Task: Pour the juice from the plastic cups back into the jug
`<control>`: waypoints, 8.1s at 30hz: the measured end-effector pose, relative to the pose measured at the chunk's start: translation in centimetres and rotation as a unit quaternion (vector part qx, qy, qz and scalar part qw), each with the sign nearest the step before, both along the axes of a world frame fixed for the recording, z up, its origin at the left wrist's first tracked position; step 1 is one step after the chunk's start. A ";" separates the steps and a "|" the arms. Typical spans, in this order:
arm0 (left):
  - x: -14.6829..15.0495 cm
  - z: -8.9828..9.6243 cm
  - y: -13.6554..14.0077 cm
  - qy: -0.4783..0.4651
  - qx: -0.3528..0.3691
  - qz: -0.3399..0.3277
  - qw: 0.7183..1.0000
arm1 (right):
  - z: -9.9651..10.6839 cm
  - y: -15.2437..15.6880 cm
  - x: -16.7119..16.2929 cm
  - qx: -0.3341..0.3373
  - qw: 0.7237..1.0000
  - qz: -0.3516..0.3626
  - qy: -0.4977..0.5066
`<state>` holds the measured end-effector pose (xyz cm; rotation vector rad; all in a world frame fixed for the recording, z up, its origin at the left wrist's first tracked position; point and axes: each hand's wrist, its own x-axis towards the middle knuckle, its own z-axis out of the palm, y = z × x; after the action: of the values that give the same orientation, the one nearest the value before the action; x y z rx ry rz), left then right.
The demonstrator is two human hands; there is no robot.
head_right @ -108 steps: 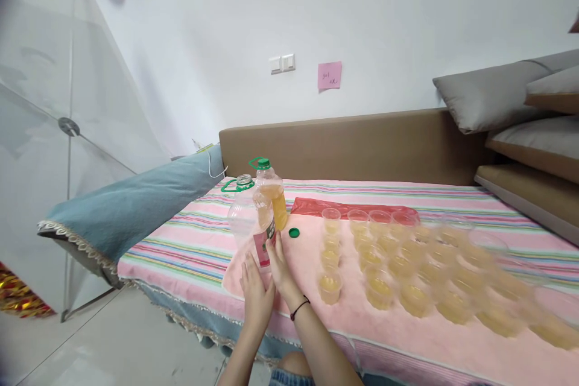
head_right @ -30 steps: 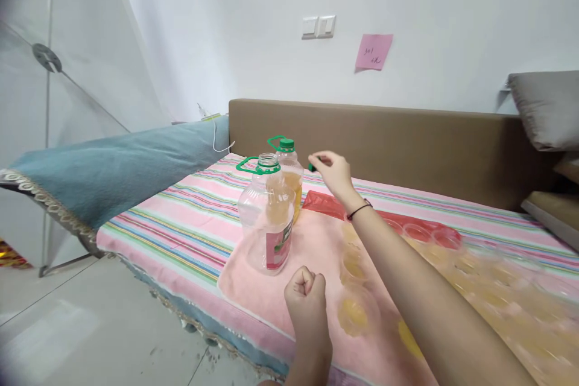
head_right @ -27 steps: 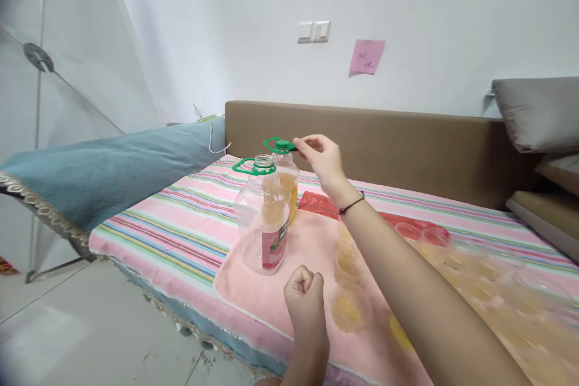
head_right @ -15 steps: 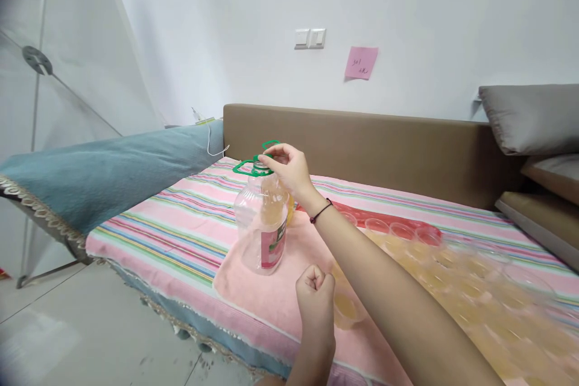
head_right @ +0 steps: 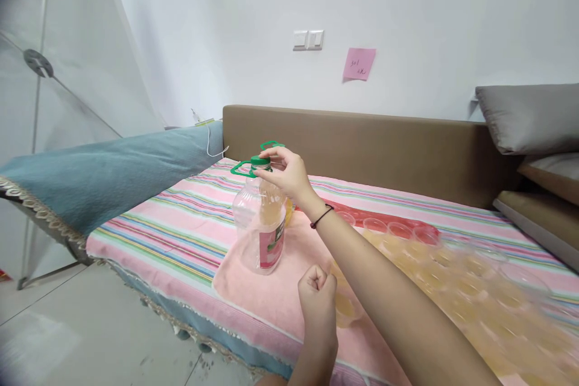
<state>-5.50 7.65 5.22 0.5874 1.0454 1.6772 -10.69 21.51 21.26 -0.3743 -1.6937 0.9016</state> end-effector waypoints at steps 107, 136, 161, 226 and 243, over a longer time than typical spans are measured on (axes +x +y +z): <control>6.9 3.9 -1.4 0.219 0.190 -0.326 0.900 | -14.5 -17.9 28.3 -0.185 0.953 -0.238 0.040; 5.1 3.1 -3.1 0.275 0.155 -0.281 0.906 | -15.4 -19.3 27.2 -0.182 0.921 -0.343 0.018; 5.3 2.8 -3.5 0.278 0.176 -0.258 0.909 | -15.4 -19.6 26.8 -0.149 0.937 -0.318 -0.006; -5.4 1.2 1.4 0.440 0.155 0.419 0.779 | -9.5 -14.3 16.0 0.036 0.975 -0.218 -0.016; -12.5 -3.1 4.8 0.500 -0.060 0.350 0.790 | 6.8 -0.4 -0.4 0.138 0.916 -0.099 -0.364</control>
<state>-17.98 12.45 2.10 1.1579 2.3496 1.8784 -11.11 21.15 28.07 -0.7370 -2.3720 0.3642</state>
